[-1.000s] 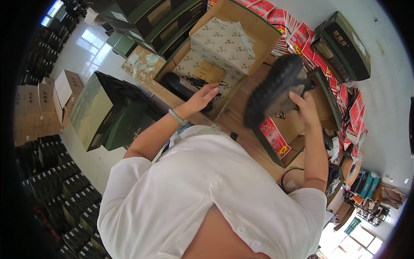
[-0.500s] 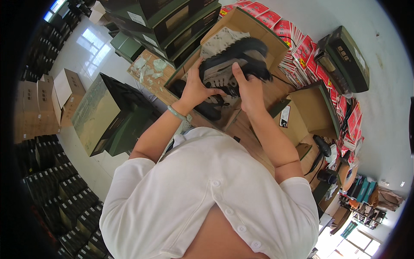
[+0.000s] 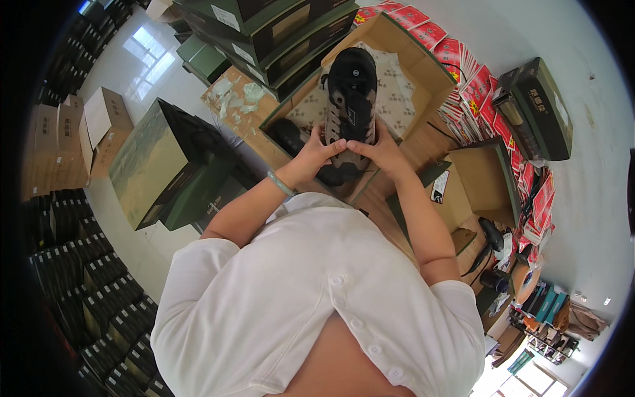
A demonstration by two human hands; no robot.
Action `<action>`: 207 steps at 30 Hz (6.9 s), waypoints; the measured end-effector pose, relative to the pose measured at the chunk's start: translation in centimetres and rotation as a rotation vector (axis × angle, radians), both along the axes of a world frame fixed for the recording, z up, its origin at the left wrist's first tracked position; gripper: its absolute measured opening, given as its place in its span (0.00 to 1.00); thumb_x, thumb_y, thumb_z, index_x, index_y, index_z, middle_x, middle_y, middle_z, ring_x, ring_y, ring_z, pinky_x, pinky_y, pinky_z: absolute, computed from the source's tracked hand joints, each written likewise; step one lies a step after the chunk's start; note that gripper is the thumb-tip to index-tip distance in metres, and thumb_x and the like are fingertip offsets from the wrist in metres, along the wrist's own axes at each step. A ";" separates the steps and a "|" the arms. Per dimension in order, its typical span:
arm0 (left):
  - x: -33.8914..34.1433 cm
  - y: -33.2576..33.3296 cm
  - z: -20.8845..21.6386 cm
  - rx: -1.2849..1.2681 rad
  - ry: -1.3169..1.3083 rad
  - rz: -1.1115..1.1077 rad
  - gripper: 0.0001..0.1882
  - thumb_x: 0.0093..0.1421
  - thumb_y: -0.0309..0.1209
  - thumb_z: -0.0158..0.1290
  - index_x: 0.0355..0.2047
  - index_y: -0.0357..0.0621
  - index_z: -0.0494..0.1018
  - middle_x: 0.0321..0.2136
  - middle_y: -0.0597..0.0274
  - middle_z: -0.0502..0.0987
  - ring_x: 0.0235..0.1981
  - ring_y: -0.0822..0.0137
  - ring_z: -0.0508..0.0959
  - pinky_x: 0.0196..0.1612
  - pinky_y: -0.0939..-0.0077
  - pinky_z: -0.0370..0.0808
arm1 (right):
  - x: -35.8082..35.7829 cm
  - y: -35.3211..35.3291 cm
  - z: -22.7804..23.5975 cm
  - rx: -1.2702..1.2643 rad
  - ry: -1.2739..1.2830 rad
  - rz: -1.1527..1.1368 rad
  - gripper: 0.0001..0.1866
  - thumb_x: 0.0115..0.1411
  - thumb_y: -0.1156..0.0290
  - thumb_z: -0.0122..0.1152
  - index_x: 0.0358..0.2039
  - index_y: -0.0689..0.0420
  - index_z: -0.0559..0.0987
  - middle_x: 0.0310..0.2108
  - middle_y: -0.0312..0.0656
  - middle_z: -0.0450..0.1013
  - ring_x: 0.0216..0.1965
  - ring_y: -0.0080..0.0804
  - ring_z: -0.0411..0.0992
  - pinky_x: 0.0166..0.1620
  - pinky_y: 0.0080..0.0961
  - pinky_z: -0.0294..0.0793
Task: The person packs items into green boxes, places red packets inside, closes the boxes, and uses a heat gun to apply labels. The person then stacks the finished boxes on the floor.
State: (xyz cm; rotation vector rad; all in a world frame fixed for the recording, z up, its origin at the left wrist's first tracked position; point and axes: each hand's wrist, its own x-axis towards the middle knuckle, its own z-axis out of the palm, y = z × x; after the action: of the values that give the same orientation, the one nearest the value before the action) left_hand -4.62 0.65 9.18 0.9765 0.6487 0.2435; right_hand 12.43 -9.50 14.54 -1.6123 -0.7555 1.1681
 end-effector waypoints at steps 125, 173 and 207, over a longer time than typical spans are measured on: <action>1.4 0.5 -10.8 1.624 0.568 -0.260 0.24 0.65 0.39 0.49 0.61 0.60 0.68 0.67 0.60 0.61 0.68 0.54 0.59 0.66 0.46 0.53 | 10.7 -33.2 -5.4 -1.123 -1.021 -0.317 0.19 0.52 0.57 0.69 0.42 0.51 0.82 0.40 0.47 0.79 0.43 0.49 0.78 0.46 0.42 0.77; 1.8 2.8 -11.7 1.743 0.350 -0.064 0.19 0.58 0.28 0.52 0.51 0.43 0.73 0.53 0.45 0.73 0.54 0.44 0.71 0.57 0.52 0.66 | 12.4 -44.5 -18.3 -0.582 -0.411 -0.421 0.19 0.55 0.64 0.69 0.43 0.61 0.77 0.39 0.54 0.78 0.45 0.47 0.74 0.49 0.41 0.70; 1.4 -0.4 -9.9 1.679 0.586 0.051 0.18 0.56 0.31 0.53 0.49 0.49 0.77 0.55 0.51 0.73 0.55 0.46 0.70 0.59 0.55 0.66 | 15.2 -14.7 2.2 0.313 -0.760 -0.695 0.10 0.61 0.73 0.60 0.43 0.60 0.77 0.39 0.44 0.73 0.43 0.33 0.73 0.47 0.27 0.73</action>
State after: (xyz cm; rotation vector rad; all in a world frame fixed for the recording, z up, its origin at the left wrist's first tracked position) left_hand -3.25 0.27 -0.75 2.7086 0.9735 0.5813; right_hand 27.59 -24.19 16.77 -1.8205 -0.6932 -0.0806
